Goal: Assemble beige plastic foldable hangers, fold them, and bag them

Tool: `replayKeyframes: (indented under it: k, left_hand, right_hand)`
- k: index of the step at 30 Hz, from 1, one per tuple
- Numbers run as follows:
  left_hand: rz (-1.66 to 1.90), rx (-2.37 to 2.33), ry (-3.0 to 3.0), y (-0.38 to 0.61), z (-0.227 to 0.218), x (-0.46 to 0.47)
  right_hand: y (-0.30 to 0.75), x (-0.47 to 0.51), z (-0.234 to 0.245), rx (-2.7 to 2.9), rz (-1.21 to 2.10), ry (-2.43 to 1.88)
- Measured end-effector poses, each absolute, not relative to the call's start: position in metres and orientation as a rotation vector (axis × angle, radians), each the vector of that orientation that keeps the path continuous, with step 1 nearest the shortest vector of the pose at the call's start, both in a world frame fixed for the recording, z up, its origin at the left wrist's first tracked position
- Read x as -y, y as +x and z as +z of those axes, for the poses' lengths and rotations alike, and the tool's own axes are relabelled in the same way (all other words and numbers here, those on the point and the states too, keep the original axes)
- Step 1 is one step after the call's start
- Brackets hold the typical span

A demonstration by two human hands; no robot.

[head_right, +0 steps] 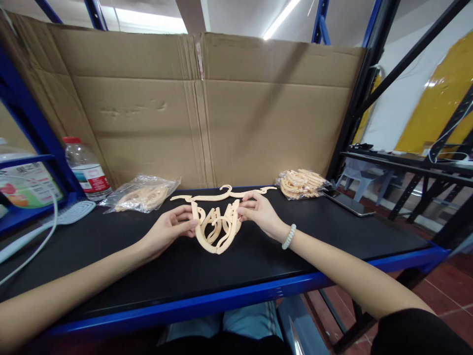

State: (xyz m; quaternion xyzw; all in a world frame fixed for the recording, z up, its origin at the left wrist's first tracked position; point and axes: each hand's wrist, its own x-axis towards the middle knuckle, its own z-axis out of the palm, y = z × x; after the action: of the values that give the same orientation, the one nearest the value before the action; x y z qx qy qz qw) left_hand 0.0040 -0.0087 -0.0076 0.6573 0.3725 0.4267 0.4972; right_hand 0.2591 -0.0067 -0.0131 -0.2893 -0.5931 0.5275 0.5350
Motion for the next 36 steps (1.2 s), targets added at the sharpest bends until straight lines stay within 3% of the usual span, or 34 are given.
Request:
replayKeyframes:
  k: [11,36]
  left_hand:
    - [1.021,-0.822,1.649,0.010,-0.008,0.013]
    - [0.997,-0.825,1.741,0.012,-0.008,0.016]
  right_hand:
    - [0.252,0.026,-0.007,1.991,1.339,-0.564]
    - [0.252,0.035,-0.002,2.228,1.105,-0.556]
